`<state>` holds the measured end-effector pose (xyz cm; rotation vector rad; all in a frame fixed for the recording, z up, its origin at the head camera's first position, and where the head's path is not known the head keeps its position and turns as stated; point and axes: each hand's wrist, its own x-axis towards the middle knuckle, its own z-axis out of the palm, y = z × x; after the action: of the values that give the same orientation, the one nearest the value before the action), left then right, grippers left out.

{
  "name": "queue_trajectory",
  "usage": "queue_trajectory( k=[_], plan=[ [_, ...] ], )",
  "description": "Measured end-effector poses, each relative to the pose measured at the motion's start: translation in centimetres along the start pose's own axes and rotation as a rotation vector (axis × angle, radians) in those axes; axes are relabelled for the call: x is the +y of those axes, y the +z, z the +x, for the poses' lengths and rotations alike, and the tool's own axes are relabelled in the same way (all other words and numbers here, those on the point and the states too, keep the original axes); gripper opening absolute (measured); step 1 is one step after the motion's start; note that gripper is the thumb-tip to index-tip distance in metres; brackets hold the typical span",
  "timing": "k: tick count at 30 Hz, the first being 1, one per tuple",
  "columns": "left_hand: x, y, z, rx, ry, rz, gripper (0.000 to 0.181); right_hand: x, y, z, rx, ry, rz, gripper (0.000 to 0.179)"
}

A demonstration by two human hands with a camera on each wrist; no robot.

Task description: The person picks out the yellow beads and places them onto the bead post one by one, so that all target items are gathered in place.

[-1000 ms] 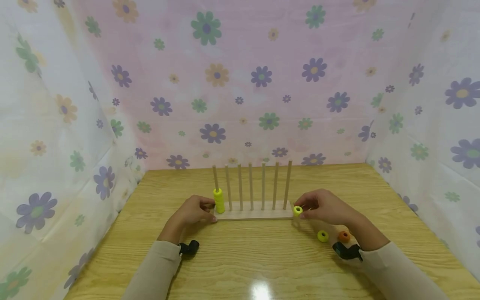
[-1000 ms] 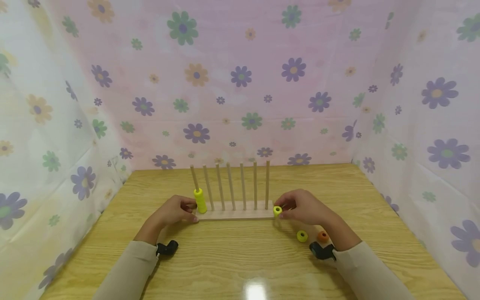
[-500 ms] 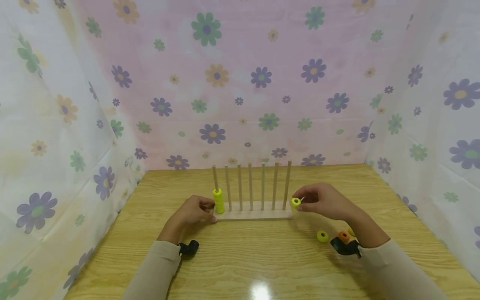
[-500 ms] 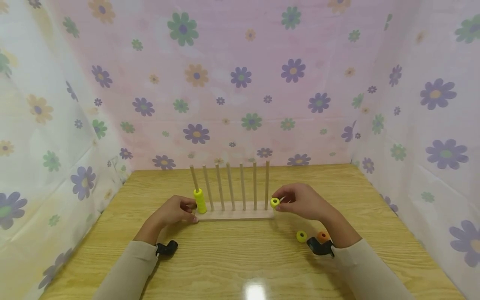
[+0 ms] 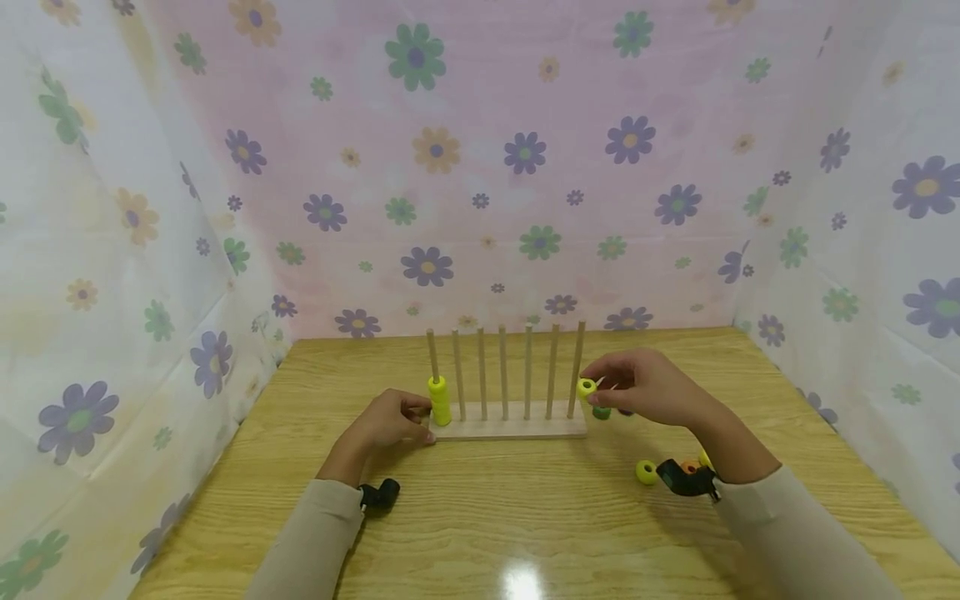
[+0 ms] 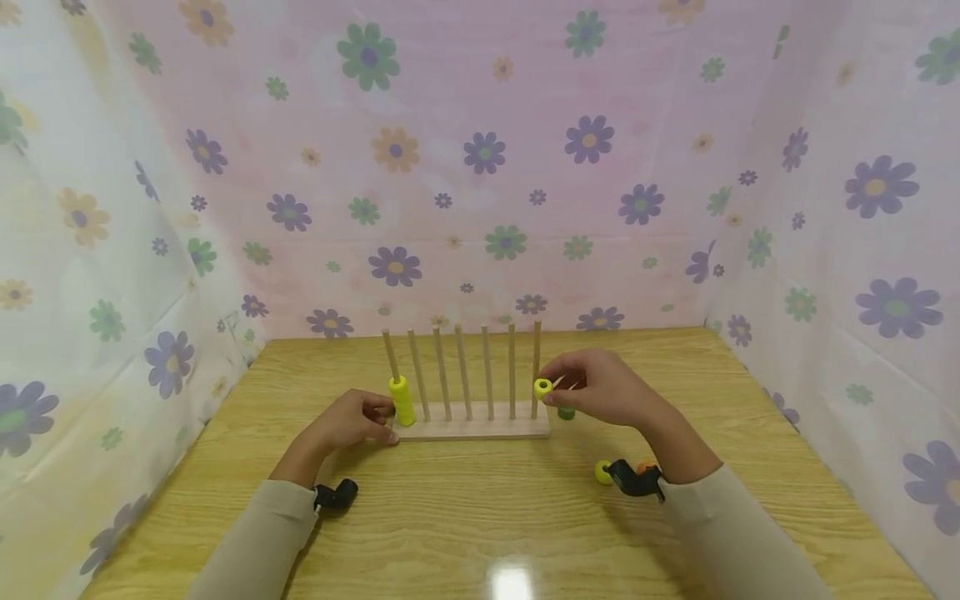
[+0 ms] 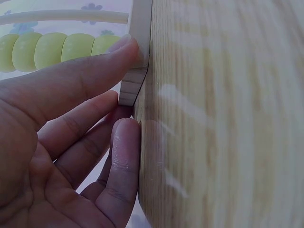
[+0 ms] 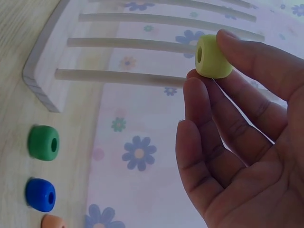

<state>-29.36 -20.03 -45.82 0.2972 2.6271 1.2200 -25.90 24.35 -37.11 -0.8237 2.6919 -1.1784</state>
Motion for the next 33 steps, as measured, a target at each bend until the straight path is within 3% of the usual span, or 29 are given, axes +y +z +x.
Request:
queue_trajectory(
  k=[10, 26, 33],
  plan=[
    [0.0, 0.0, 0.1, -0.004, -0.003, -0.010, 0.062, -1.7, -0.1, 0.8, 0.051, -0.062, -0.077, 0.034],
    [0.4, 0.0, -0.1, -0.003, -0.009, -0.007, 0.062, -4.2, -0.2, 2.3, 0.084, -0.156, -0.119, 0.030],
    [0.5, 0.0, -0.2, 0.007, -0.020, -0.005, 0.061, -5.3, 0.1, 3.0, 0.075, -0.154, -0.100, 0.028]
  ],
)
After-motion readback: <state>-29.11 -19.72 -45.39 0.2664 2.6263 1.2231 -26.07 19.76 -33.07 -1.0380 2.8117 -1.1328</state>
